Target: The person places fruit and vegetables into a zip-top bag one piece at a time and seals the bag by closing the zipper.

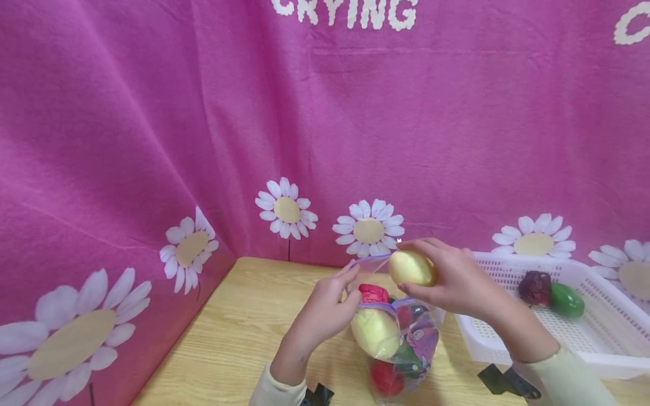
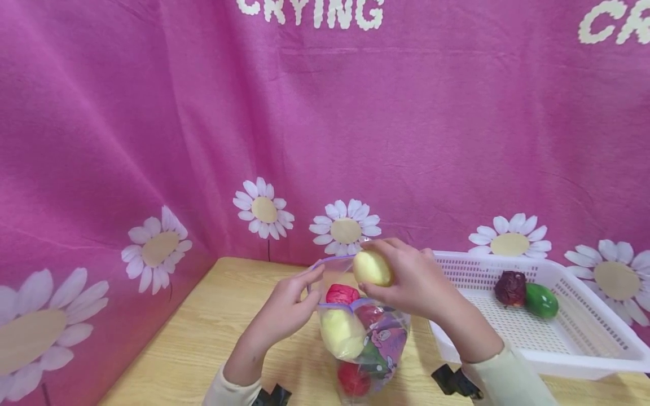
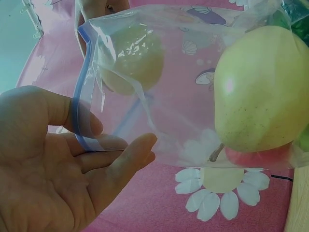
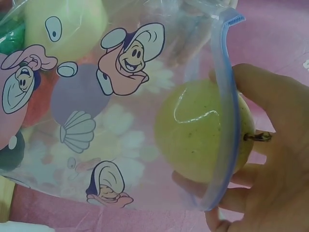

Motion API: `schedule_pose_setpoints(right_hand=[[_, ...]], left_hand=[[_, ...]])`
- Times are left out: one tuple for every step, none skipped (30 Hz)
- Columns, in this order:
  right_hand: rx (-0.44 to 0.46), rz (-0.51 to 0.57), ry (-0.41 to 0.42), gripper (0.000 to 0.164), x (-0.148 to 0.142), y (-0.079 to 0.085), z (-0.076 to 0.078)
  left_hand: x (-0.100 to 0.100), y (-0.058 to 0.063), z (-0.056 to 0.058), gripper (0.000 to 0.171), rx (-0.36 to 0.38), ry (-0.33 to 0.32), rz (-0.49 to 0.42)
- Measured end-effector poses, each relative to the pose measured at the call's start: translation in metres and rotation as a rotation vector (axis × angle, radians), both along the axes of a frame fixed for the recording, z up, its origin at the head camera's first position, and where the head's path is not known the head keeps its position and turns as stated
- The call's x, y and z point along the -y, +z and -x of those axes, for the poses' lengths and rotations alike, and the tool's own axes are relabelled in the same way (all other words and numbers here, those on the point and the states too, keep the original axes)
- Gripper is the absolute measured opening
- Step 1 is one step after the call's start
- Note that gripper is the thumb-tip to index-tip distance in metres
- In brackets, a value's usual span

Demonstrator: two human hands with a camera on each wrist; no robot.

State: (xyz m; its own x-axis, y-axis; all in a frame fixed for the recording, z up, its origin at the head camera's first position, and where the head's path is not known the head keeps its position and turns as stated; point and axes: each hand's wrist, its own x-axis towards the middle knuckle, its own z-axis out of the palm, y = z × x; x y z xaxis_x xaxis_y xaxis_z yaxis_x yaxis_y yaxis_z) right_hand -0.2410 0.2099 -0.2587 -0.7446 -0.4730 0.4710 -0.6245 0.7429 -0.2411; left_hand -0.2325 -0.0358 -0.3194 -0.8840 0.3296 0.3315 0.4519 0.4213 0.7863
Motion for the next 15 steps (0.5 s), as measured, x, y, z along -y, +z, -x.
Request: schedule_pose_setpoints(right_hand=[[0.002,-0.001,-0.006,0.061,-0.0005,0.0,0.0001],[0.006,-0.002,-0.013,0.06,-0.0011,0.0,0.0002],[0.011,-0.003,-0.019,0.06,-0.0017,-0.0001,0.0003],[0.015,-0.003,-0.022,0.06,-0.002,-0.0002,0.0007],[0.023,0.0,-0.025,0.059,-0.0024,-0.0004,0.0008],[0.034,0.006,-0.024,0.059,-0.0029,-0.0007,0.0009],[0.045,0.014,-0.021,0.059,-0.0034,-0.001,0.0009],[0.058,0.021,-0.018,0.059,-0.0039,-0.0013,0.0008],[0.07,0.029,-0.016,0.059,-0.0045,-0.0016,0.0004],[0.084,0.035,-0.015,0.059,-0.005,-0.0019,0.0],[0.099,0.04,-0.016,0.06,-0.0055,-0.0021,-0.0004],[0.109,0.04,-0.017,0.06,-0.0059,-0.0022,-0.0007],[0.116,0.036,-0.02,0.059,-0.0063,-0.0024,-0.0011],[0.113,0.031,-0.02,0.057,-0.0067,-0.0026,-0.0014],[0.1,0.03,-0.018,0.054,-0.0071,-0.0029,-0.0011]], left_hand=[[0.0,-0.0001,0.0001,0.05,0.01,0.001,-0.002],[0.0002,0.0,-0.0001,0.05,0.02,0.002,-0.004],[0.0002,-0.0001,-0.0001,0.05,0.027,0.003,-0.007],[0.0006,-0.0001,-0.0001,0.05,0.032,0.004,-0.009],[0.0008,-0.0002,0.0,0.05,0.035,0.003,-0.012],[0.001,0.0,-0.0001,0.05,0.036,0.003,-0.014],[0.0011,0.0,0.0,0.05,0.034,0.001,-0.016],[0.001,0.0,0.0,0.05,0.028,-0.003,-0.018],[0.0008,0.0001,0.0001,0.05,0.022,-0.006,-0.018],[0.0006,0.0,0.0002,0.05,0.018,-0.008,-0.018],[0.0005,0.0001,0.0001,0.05,0.014,-0.011,-0.018],[0.0004,0.0001,0.0002,0.05,0.008,-0.012,-0.017],[0.0003,-0.0001,0.0004,0.05,0.007,-0.013,-0.016],[0.0003,-0.0003,0.0004,0.05,0.007,-0.012,-0.015],[0.0004,-0.0003,0.0002,0.05,0.01,-0.012,-0.015]])
